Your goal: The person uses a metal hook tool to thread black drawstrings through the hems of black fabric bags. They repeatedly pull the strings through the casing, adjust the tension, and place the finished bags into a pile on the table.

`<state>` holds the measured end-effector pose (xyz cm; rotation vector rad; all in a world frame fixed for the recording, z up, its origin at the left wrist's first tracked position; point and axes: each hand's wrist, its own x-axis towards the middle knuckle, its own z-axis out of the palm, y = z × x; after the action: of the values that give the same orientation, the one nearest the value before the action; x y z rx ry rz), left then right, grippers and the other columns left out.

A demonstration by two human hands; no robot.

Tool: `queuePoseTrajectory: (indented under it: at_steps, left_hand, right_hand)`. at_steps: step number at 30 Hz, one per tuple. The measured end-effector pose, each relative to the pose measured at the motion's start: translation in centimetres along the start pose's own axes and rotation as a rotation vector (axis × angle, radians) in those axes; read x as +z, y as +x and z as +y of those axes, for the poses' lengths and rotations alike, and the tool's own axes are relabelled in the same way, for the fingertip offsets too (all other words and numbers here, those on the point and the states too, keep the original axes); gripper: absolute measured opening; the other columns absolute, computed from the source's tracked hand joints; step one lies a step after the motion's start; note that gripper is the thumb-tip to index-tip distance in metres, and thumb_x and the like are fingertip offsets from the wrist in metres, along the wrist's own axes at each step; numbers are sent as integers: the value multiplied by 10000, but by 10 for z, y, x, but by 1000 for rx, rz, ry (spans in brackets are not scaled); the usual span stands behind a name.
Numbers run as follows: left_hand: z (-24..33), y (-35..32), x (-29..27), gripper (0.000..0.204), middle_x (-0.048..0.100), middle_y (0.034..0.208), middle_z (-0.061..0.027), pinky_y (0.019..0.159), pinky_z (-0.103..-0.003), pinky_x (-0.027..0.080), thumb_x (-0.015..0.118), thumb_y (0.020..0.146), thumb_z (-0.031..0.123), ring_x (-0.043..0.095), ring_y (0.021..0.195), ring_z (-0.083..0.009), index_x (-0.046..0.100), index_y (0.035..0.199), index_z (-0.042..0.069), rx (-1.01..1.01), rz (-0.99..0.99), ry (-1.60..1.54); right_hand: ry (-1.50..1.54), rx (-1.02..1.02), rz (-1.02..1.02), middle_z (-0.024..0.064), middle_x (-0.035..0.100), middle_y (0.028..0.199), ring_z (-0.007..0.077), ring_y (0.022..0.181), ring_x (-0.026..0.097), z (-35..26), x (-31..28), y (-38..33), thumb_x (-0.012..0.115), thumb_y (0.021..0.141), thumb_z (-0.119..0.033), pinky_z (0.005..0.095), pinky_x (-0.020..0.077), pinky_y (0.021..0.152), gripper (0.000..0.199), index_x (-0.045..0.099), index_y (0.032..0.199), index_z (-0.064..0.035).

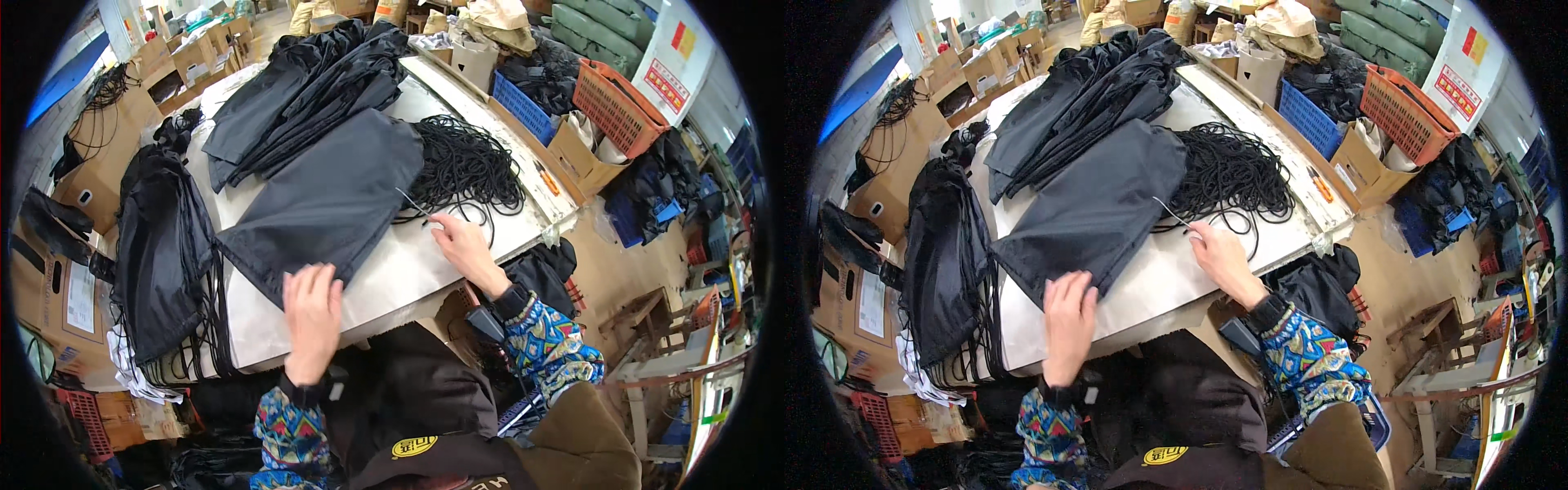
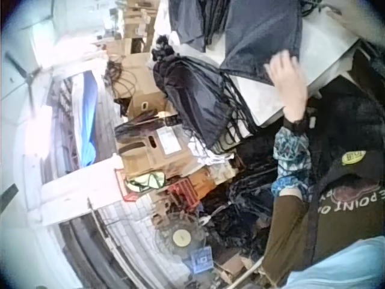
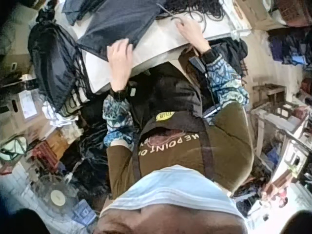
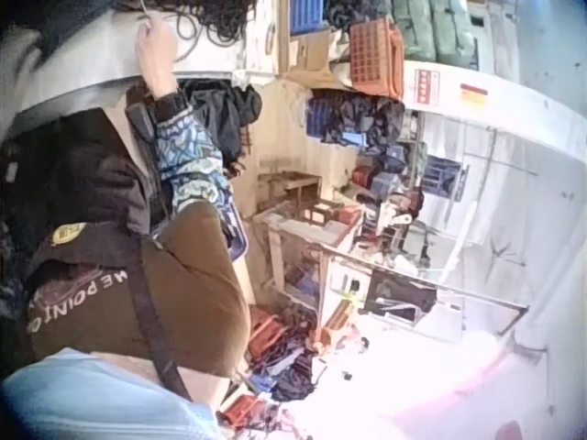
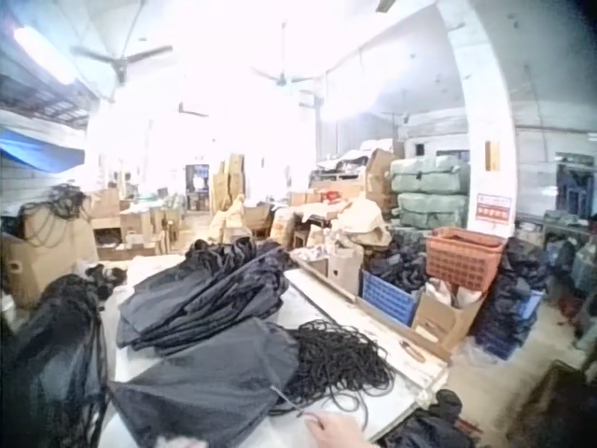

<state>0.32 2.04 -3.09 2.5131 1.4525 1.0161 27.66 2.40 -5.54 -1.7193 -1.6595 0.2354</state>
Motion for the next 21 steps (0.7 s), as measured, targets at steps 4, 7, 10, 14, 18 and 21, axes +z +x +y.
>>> queuePoseTrajectory:
  at_steps: [4, 7, 10, 14, 18, 21]
  left_hand:
    - [32, -14, -5, 157, 624, 898, -138, 778, -337, 458, 606, 862, 105, 580, 891, -285, 657, 949, -16, -112, -11, -339]
    - [44, -20, 8, 154, 630, 891, -107, 739, -262, 476, 612, 874, 74, 603, 864, -160, 661, 990, -14, -272, -107, -659]
    - [65, -17, 31, 174, 628, 939, -92, 756, -240, 476, 619, 871, 52, 592, 907, -127, 658, 1027, -15, -385, -128, -941]
    - [78, -15, 51, 213, 620, 1021, -88, 781, -242, 470, 621, 868, 36, 583, 937, -132, 643, 1073, -20, -291, -118, -1199]
    - [81, -19, 43, 182, 626, 1054, -107, 840, -273, 458, 581, 889, 32, 585, 949, -156, 625, 1055, -25, -220, -157, -1138]
    - [67, -9, 7, 181, 636, 935, -95, 887, -313, 460, 525, 922, 95, 608, 920, -188, 608, 1026, -28, -353, 104, -1383]
  right_hand:
    - [-75, -27, 4, 217, 594, 692, 385, 652, 583, 14, 25, 18, 559, 817, -100, 425, 451, 583, 164, 598, 961, -30]
    - [77, 28, -151, 177, 610, 707, 308, 677, 625, 2, 14, -1, 552, 866, -141, 397, 468, 603, 165, 549, 953, -2]
    - [416, 219, -381, 68, 621, 764, 142, 723, 609, -38, -20, -29, 571, 898, -158, 294, 469, 636, 190, 556, 987, 9]
    - [1031, 426, -471, 2, 580, 898, 51, 802, 536, -73, -46, -55, 540, 947, -153, 196, 443, 724, 180, 554, 1001, 19]
    - [1087, 433, -431, -34, 530, 826, 20, 708, 470, -86, -53, -61, 524, 959, -186, 168, 392, 613, 189, 541, 1033, -13]
    - [1092, 498, -370, -86, 378, 709, 5, 579, 311, -93, -55, -66, 442, 995, -264, 160, 262, 502, 216, 518, 1077, -80]
